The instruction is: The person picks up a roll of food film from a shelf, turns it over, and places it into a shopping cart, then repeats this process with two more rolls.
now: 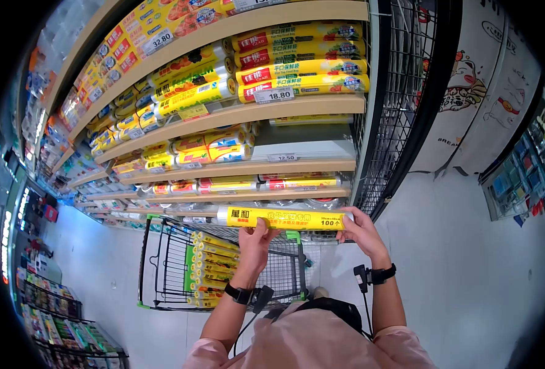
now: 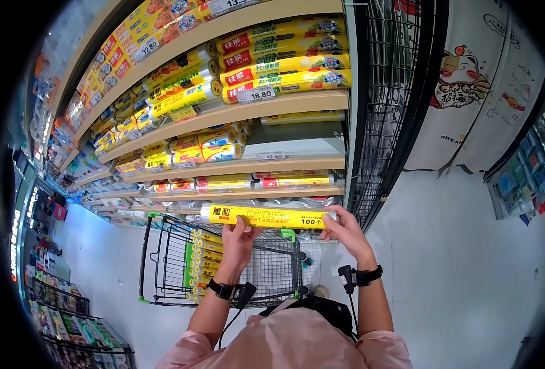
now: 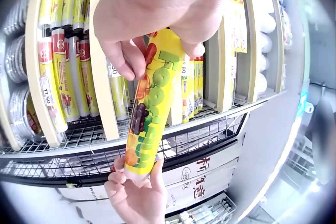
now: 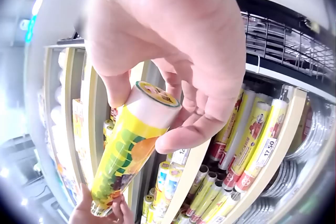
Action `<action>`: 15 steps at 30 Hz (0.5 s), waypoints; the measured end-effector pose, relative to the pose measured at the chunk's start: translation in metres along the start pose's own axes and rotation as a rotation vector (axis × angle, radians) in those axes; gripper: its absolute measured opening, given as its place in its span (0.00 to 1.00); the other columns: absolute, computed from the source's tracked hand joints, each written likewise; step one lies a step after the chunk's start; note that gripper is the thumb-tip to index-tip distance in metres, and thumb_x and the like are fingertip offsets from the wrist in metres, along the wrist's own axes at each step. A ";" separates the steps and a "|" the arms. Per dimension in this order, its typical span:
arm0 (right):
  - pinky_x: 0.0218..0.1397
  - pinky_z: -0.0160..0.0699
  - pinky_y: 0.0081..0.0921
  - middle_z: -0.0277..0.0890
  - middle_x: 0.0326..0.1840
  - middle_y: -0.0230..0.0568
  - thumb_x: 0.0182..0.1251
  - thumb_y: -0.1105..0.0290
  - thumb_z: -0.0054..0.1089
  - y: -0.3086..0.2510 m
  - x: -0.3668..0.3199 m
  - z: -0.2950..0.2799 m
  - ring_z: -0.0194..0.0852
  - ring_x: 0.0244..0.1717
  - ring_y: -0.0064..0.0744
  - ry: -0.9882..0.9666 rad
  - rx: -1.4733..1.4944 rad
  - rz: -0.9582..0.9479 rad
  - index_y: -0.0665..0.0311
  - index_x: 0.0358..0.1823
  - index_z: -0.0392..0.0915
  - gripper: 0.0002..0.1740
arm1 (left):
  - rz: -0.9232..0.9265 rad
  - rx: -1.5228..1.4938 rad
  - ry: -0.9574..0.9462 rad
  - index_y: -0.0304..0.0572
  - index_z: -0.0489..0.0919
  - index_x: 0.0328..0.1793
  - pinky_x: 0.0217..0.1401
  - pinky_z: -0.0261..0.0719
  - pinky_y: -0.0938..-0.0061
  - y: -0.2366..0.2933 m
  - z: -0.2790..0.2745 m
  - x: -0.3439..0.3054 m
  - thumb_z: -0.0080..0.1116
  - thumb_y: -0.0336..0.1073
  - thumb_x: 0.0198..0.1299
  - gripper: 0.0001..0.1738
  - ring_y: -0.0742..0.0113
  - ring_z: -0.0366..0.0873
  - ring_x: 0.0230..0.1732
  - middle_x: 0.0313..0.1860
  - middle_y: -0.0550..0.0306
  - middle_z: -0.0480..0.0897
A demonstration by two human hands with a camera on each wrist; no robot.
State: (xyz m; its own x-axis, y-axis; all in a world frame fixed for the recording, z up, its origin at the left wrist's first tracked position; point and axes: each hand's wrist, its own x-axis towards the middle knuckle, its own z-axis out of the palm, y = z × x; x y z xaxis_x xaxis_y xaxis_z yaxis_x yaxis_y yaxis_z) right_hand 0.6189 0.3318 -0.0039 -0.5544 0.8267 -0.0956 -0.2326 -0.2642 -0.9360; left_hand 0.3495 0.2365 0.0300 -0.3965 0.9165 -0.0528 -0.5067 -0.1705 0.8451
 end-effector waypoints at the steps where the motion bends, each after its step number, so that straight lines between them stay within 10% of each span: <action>1: 0.34 0.80 0.23 0.78 0.40 0.43 0.80 0.62 0.50 0.000 -0.003 0.001 0.81 0.31 0.29 0.014 0.007 0.010 0.65 0.64 0.66 0.20 | -0.010 -0.001 -0.003 0.36 0.76 0.45 0.50 0.87 0.64 -0.002 0.000 -0.001 0.59 0.41 0.71 0.13 0.69 0.82 0.38 0.35 0.61 0.78; 9: 0.27 0.74 0.21 0.81 0.34 0.47 0.80 0.54 0.48 -0.007 -0.014 0.002 0.79 0.24 0.29 0.068 0.139 0.205 0.61 0.60 0.66 0.20 | -0.023 -0.050 -0.128 0.33 0.76 0.54 0.60 0.83 0.61 -0.006 -0.004 -0.004 0.61 0.30 0.68 0.12 0.60 0.83 0.52 0.49 0.51 0.83; 15: 0.37 0.83 0.26 0.80 0.47 0.48 0.76 0.69 0.56 -0.013 -0.026 0.014 0.83 0.35 0.32 0.062 0.390 -0.125 0.62 0.64 0.63 0.20 | -0.154 -0.092 -0.329 0.40 0.66 0.69 0.69 0.77 0.55 0.017 0.005 -0.012 0.58 0.28 0.69 0.24 0.54 0.79 0.61 0.63 0.45 0.77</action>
State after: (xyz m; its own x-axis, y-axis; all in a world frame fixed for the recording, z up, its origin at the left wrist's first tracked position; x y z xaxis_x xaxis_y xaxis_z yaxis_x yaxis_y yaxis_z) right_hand 0.6248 0.3067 0.0155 -0.4561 0.8897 -0.0206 -0.5870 -0.3182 -0.7444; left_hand 0.3494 0.2248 0.0471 -0.0509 0.9986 0.0110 -0.6135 -0.0400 0.7887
